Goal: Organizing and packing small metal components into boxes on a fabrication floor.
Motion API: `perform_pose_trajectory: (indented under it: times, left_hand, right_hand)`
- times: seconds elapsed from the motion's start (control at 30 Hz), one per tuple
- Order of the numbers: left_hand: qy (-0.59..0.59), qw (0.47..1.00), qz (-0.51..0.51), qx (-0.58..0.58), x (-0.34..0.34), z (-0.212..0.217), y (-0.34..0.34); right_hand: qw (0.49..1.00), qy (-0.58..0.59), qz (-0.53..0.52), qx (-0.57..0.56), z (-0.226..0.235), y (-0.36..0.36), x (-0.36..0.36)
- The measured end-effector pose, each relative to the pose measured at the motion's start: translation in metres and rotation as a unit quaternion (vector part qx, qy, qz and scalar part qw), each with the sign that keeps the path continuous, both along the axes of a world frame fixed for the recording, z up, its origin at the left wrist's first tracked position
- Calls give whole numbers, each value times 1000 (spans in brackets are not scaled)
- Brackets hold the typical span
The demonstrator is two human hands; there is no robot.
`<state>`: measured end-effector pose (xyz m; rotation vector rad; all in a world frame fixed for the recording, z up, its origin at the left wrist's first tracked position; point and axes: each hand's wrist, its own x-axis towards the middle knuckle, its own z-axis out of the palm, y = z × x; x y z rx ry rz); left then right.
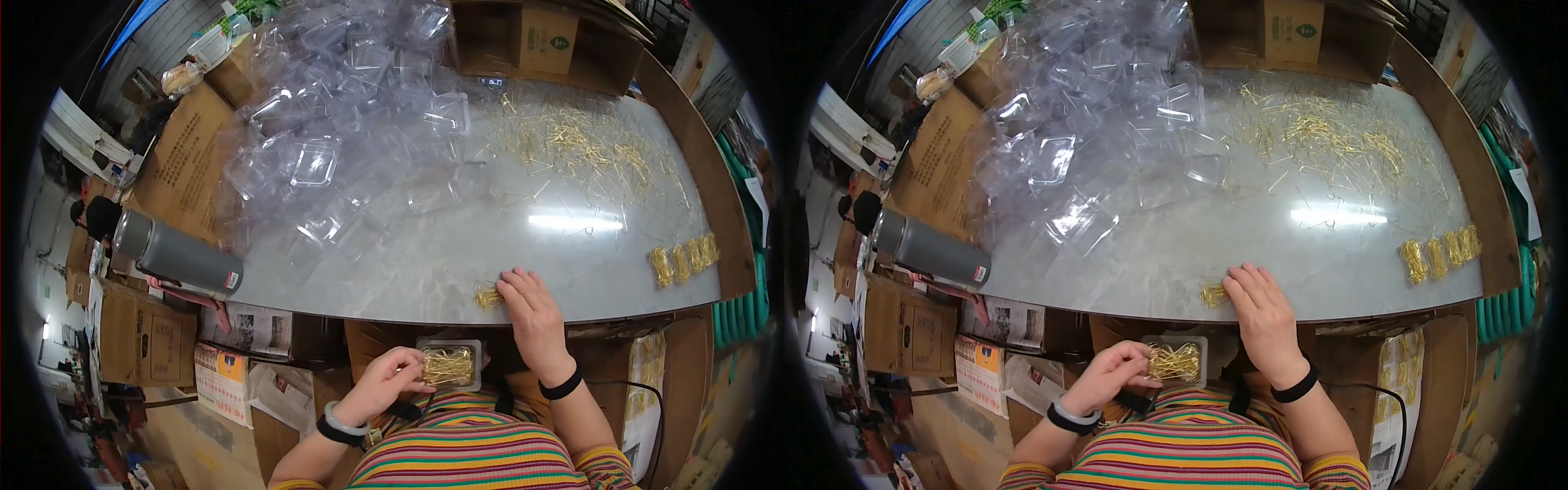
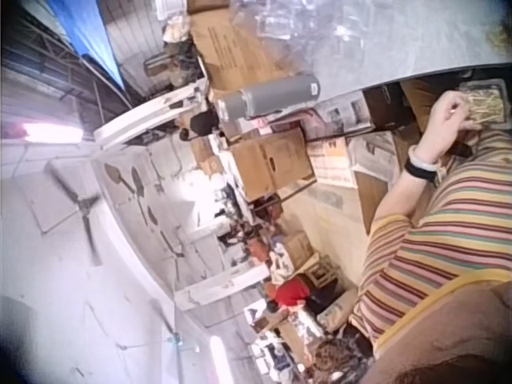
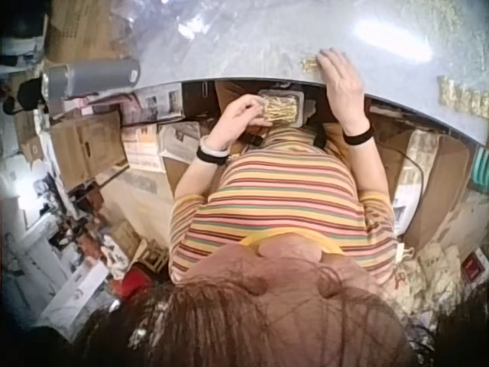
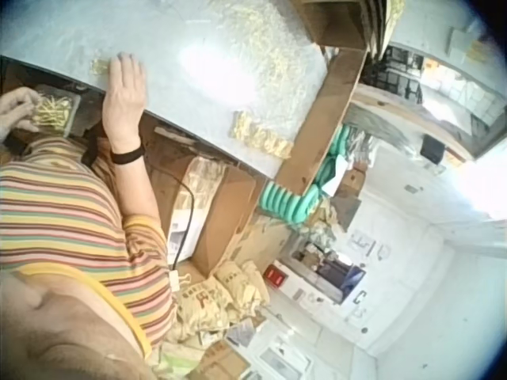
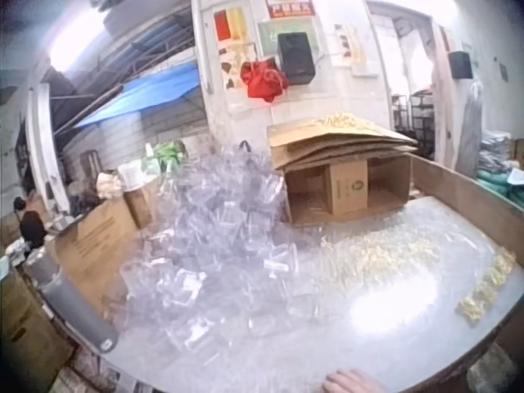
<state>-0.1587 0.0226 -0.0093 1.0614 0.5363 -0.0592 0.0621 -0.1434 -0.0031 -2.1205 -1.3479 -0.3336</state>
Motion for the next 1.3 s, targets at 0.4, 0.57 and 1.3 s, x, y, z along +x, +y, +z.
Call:
perform_pose_trajectory:
  times: [0.4,0.57,1.3]
  left_hand:
    - [-57,991,67,-102,45,-20,-37]
    - [-58,992,81,-74,32,-22,-46]
    - [-215,663,-76,713,115,16,-5]
  right_hand:
    - [996,10,85,-19,-1,-23,-50]
    - [994,44,94,30,-10,-28,-55]
    - [973,172,-7,153,9,10,-12]
